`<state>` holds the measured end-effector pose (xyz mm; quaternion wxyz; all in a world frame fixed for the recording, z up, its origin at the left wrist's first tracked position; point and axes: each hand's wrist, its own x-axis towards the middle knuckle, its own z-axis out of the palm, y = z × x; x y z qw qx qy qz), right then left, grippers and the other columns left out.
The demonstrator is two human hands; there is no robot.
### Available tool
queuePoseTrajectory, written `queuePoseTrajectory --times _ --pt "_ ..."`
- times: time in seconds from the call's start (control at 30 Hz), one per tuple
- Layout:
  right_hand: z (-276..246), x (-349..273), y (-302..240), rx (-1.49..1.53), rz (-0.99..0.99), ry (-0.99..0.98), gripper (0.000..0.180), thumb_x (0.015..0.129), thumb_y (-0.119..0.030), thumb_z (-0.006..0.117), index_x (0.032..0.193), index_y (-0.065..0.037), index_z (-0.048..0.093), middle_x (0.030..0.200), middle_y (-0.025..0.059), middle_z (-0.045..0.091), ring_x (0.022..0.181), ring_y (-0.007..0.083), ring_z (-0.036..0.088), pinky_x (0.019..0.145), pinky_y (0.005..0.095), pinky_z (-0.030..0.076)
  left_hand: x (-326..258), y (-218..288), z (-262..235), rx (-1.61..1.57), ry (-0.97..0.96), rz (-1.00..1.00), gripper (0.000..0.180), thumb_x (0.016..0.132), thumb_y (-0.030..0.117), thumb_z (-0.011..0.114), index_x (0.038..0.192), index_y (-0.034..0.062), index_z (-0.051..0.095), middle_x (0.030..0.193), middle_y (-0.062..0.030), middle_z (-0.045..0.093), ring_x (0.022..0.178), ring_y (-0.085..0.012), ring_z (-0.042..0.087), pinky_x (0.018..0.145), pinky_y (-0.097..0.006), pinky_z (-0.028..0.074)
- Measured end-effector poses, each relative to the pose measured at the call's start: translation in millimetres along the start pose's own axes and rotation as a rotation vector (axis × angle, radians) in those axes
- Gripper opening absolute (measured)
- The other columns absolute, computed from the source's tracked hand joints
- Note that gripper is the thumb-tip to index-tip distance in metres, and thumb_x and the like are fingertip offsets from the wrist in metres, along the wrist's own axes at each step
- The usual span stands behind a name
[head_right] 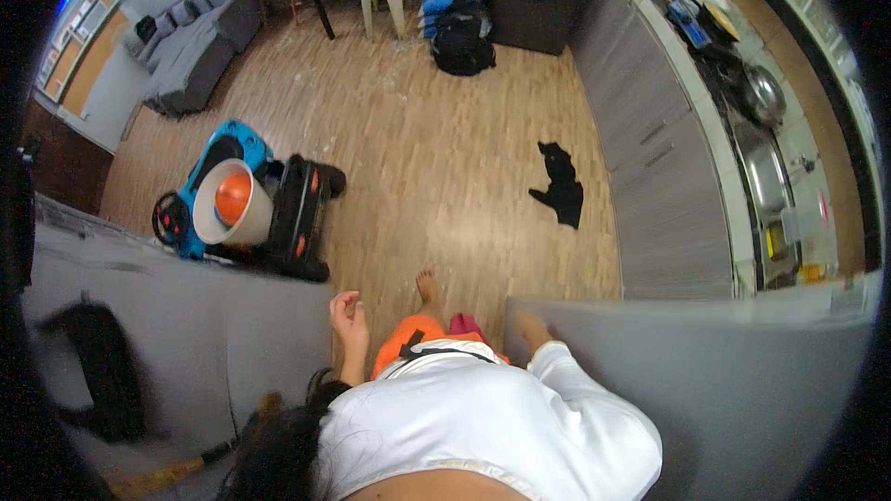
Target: The person pours liquid from a glass into a small bottle, then places the bottle into a pouch. They walk to a table, open the pouch, and place it into a bag. They then pick up a wallet and keys from the table and place them on the washing machine.
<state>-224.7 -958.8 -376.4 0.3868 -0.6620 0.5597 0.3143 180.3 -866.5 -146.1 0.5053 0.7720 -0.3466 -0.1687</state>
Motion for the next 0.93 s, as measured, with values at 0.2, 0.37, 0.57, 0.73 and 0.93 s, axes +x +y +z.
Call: queuePoseTrajectory --times 0.2,0.37,0.57,0.73,0.93 --pt "-106 60 -36 0.556 -0.014 0.203 0.021 0.081 -0.020 0.058 0.076 -0.001 0.066 0.074 0.0129 0.065 0.058 0.0192 0.061 0.054 0.0360 0.051 259 73 109 0.105 -0.145 0.312 0.021 0.079 0.003 0.057 0.100 0.0013 0.058 0.104 -0.0156 0.054 0.099 -0.0324 0.054 0.085 -0.039 0.043" --pt "-244 114 -62 1.205 0.008 0.384 0.021 0.085 -0.017 0.055 0.095 0.000 0.062 0.078 0.0107 0.065 0.062 0.0184 0.063 0.049 0.0297 0.047 437 162 232 0.079 -0.266 0.565 0.023 0.080 0.006 0.060 0.103 0.0040 0.059 0.108 -0.0142 0.055 0.106 -0.0309 0.053 0.089 -0.038 0.043" --pt "-375 213 -14 0.885 0.175 -0.001 0.024 0.088 -0.022 0.052 0.104 -0.007 0.063 0.092 0.0090 0.068 0.069 0.0193 0.066 0.051 0.0300 0.047 558 180 381 -0.011 -0.181 0.450 0.028 0.080 0.006 0.059 0.107 0.0042 0.057 0.114 -0.0161 0.051 0.110 -0.0343 0.050 0.093 -0.039 0.040" --pt "-484 323 40 0.399 0.100 0.012 0.025 0.087 -0.020 0.055 0.106 -0.007 0.063 0.086 0.0090 0.069 0.066 0.0218 0.066 0.051 0.0351 0.049 626 128 419 0.256 -0.238 0.073 0.031 0.078 0.007 0.060 0.108 0.0052 0.057 0.116 -0.0165 0.051 0.111 -0.0366 0.049 0.093 -0.042 0.040" --pt "-705 479 -24 0.660 0.179 0.308 0.018 0.083 -0.016 0.057 0.095 -0.003 0.063 0.076 0.0116 0.064 0.063 0.0182 0.062 0.052 0.0313 0.051 754 63 458 0.480 -0.331 0.100 0.037 0.074 0.012 0.066 0.110 0.0062 0.057 0.122 -0.0172 0.049 0.110 -0.0370 0.049 0.094 -0.043 0.040"
